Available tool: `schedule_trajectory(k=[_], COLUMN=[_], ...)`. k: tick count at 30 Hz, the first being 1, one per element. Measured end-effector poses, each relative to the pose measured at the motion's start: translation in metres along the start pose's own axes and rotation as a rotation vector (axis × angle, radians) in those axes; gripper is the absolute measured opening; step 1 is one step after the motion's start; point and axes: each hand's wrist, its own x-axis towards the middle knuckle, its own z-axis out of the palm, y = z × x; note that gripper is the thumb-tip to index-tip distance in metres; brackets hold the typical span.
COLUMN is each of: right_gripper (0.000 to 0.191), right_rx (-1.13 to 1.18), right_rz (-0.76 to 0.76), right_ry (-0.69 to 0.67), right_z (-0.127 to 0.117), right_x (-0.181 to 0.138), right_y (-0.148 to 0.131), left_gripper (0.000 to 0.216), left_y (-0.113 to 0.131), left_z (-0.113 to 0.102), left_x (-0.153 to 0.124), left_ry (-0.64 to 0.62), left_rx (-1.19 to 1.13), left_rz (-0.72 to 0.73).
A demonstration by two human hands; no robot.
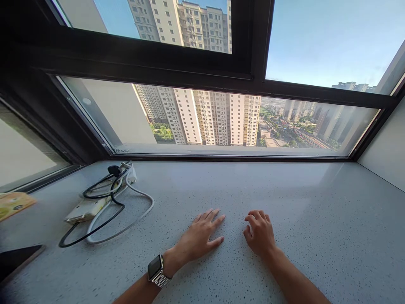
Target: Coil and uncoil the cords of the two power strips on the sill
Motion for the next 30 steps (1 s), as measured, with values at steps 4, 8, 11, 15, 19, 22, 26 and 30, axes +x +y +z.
schedule_trajectory(k=[4, 8, 11, 15, 19, 22, 26, 30], right_gripper=[0.017, 0.017, 0.014, 0.013, 0.013, 0.013, 0.014, 0.015], right_rx=[-0.027, -0.056, -0.082, -0.098, -0.102, -0.114, -0.114, -0.104], right_rz=[0.018, 0.053, 0.082, 0.102, 0.113, 0.125, 0.127, 0.113], right_ry=[-0.042, 0.025, 0.045, -0.031, 0.013, 0.002, -0.034, 0.043], right_z=[0.0008, 0.0007, 0.0005, 0.0006, 0.0003, 0.0006, 0.0024, 0.0027], right_x=[0.0000, -0.0001, -0.0001, 0.0002, 0.0006, 0.0007, 0.0004, 0.0002], right_y=[-0.0001, 0.0005, 0.0016, 0.0020, 0.0014, 0.0014, 0.0025, 0.0036], left_gripper=[0.067, 0.065, 0.066, 0.065, 0.066, 0.066, 0.065, 0.066], left_y=[-0.0019, -0.0028, -0.0026, -0.0019, -0.0015, -0.0024, -0.0038, -0.0032], left_z=[0.0032, 0.0048, 0.0044, 0.0034, 0.0032, 0.0039, 0.0056, 0.0054], left_x=[0.0009, 0.0010, 0.0007, 0.0006, 0.0010, 0.0012, 0.0012, 0.0011], left_ry=[0.011, 0.045, 0.039, 0.041, 0.024, 0.029, 0.045, 0.030], left_rx=[0.001, -0.015, -0.016, -0.018, -0.006, -0.014, -0.032, -0.028], left_rz=[0.007, 0.022, 0.019, 0.023, 0.017, 0.016, 0.029, 0.021])
